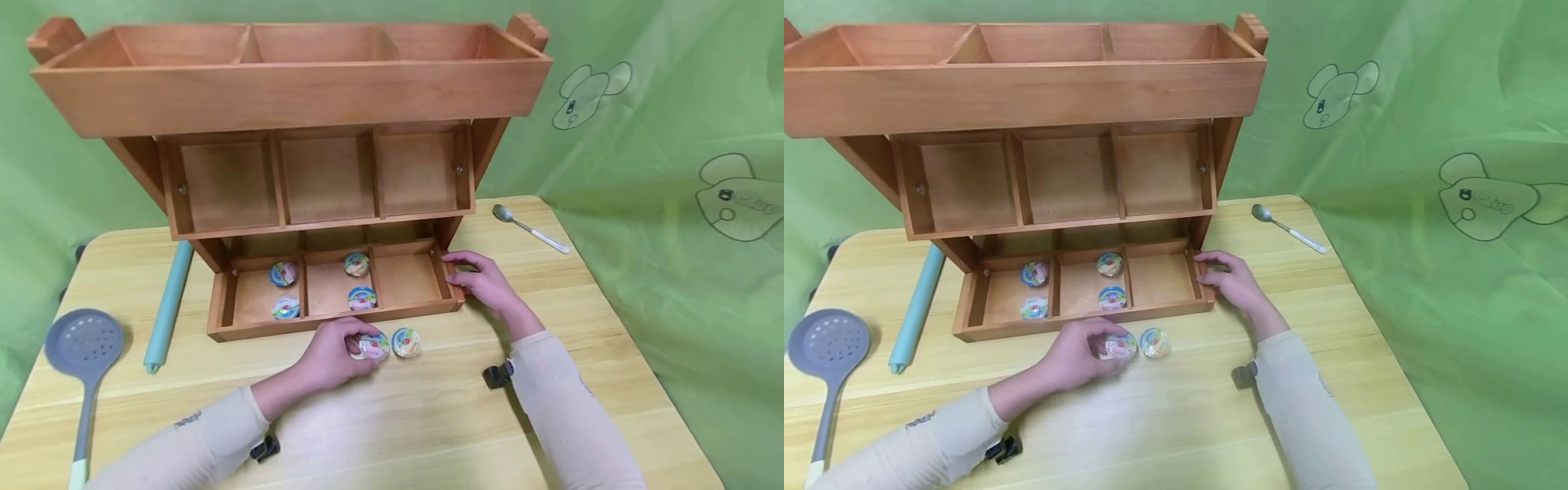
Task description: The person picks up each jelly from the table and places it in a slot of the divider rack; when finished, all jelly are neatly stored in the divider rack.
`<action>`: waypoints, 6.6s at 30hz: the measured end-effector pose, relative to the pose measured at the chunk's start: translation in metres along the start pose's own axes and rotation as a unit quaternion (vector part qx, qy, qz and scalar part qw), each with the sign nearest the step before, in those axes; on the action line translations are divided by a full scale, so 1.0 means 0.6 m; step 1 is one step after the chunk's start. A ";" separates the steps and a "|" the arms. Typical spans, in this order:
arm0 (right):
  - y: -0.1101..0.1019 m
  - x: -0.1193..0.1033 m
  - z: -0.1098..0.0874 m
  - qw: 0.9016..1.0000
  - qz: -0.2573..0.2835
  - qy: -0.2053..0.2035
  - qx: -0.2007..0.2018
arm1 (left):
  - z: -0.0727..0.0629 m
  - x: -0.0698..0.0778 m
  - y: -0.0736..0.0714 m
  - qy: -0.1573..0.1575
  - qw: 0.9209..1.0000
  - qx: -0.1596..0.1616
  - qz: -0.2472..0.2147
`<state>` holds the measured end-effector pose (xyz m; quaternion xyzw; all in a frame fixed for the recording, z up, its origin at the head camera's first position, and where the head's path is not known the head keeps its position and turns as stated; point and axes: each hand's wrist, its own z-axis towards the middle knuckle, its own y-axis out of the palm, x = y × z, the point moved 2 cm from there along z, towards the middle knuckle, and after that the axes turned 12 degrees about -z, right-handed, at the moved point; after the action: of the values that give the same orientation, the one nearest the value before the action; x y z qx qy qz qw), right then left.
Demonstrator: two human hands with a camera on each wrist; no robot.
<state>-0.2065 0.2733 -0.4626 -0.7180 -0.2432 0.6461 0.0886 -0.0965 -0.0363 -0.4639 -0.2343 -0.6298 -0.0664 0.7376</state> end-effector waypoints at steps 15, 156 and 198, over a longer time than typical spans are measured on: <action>0.003 0.000 0.002 1.000 0.004 0.006 -0.002 | 0.039 0.053 -0.013 0.016 0.997 -0.026 -0.067; 0.003 -0.002 0.001 1.000 -0.005 0.000 0.011 | 0.055 0.019 0.113 -0.021 0.999 -0.039 -0.022; 0.004 -0.005 0.000 1.000 0.012 0.012 0.003 | 0.166 0.075 0.046 0.023 0.998 0.051 0.019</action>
<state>-0.2061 0.2697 -0.4608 -0.7281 -0.2315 0.6394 0.0864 -0.1660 0.0398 -0.4184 -0.2064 -0.6105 -0.0255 0.7642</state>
